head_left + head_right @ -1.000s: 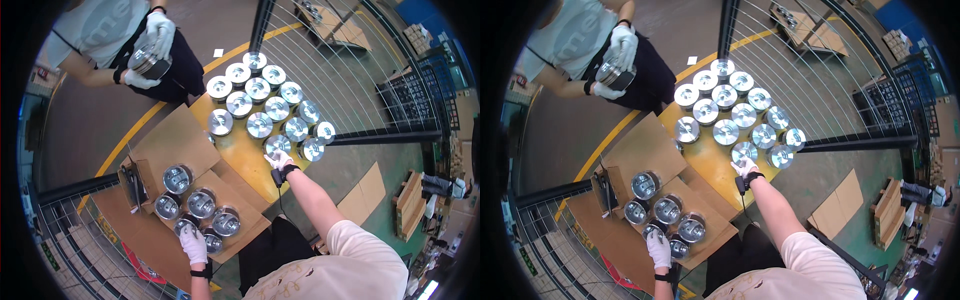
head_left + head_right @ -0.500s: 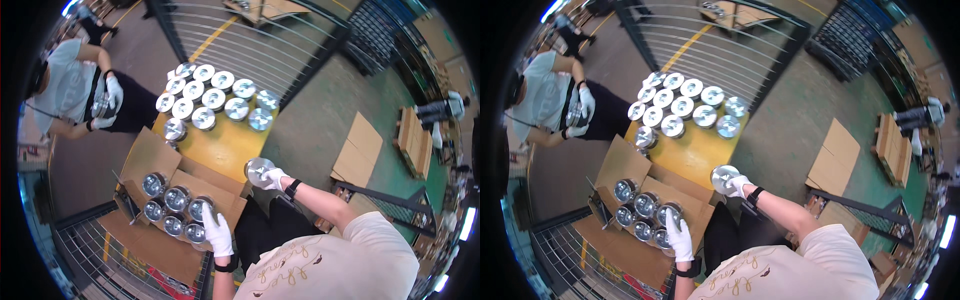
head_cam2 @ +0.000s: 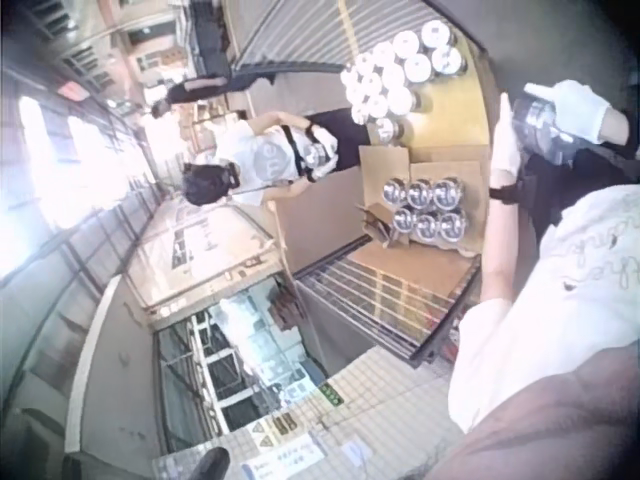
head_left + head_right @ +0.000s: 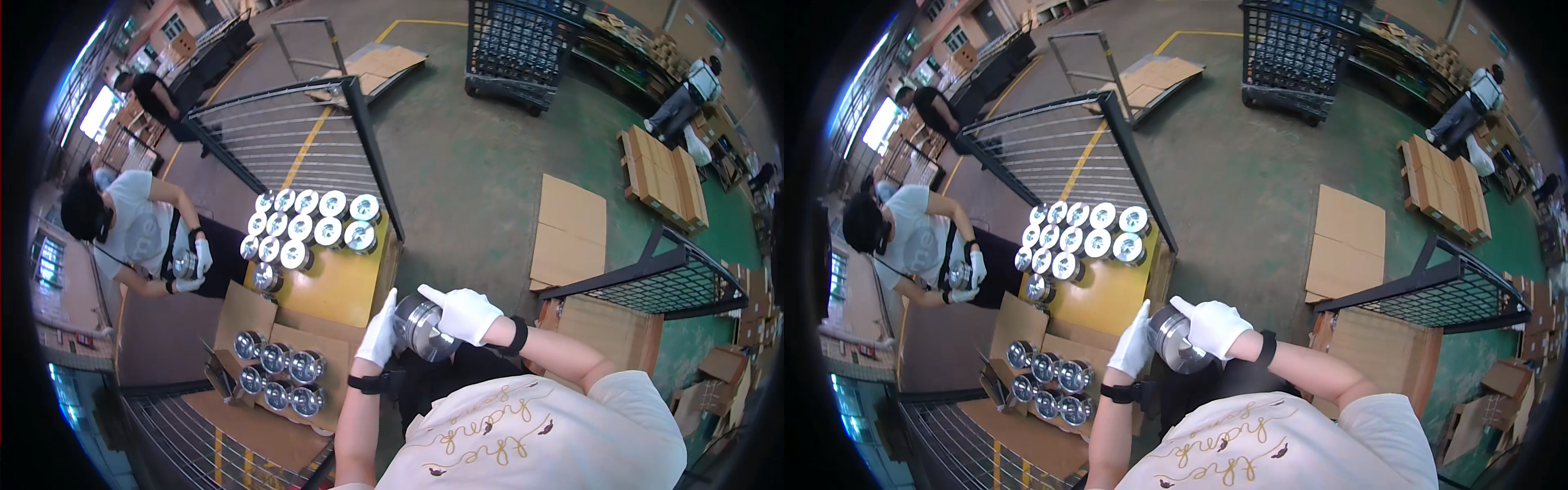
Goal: Inspecting and sorting metal engine pistons in a warehouse environment.
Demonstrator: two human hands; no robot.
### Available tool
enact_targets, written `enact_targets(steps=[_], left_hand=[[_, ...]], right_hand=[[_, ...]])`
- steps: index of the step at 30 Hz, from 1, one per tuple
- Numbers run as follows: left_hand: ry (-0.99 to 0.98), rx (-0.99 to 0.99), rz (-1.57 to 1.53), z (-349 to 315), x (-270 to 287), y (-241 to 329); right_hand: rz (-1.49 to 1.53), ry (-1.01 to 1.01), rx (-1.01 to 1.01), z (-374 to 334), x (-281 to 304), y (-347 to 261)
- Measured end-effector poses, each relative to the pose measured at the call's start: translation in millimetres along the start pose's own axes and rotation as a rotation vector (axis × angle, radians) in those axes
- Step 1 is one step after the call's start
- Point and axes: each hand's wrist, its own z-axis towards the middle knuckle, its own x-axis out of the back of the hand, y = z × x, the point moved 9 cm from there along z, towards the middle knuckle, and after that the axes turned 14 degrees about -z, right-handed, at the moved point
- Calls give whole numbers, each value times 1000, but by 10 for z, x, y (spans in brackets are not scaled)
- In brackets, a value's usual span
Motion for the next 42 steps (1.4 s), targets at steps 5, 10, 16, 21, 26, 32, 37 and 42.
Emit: enact_targets(steps=[5, 10, 16, 21, 26, 32, 37, 42], left_hand=[[-175, -347, 543, -122, -640, -308], [-309, 354, -176, -430, -1062, -798], [-261, 97, 16, -938, -1369, -391], [-289, -64, 145, -990, -1222, -304], [-244, -123, 146, -953, -976, -300], [-259, 169, -267, -929, -905, -399], [-502, 95, -192, -1178, -1070, -283], [-476, 161, -142, -1093, -824, -529]], right_hand=[[-194, 64, -56, -428, 144, 244], [-50, 206, -60, -808, 332, 340], [-83, 357, -132, -863, 333, 193], [112, 523, -224, -684, 245, 403], [494, 586, -271, -755, 27, 903], [119, 836, 108, -1028, 474, -10], [10, 681, 186, -830, 626, -504], [183, 531, 207, -702, 440, -366]])
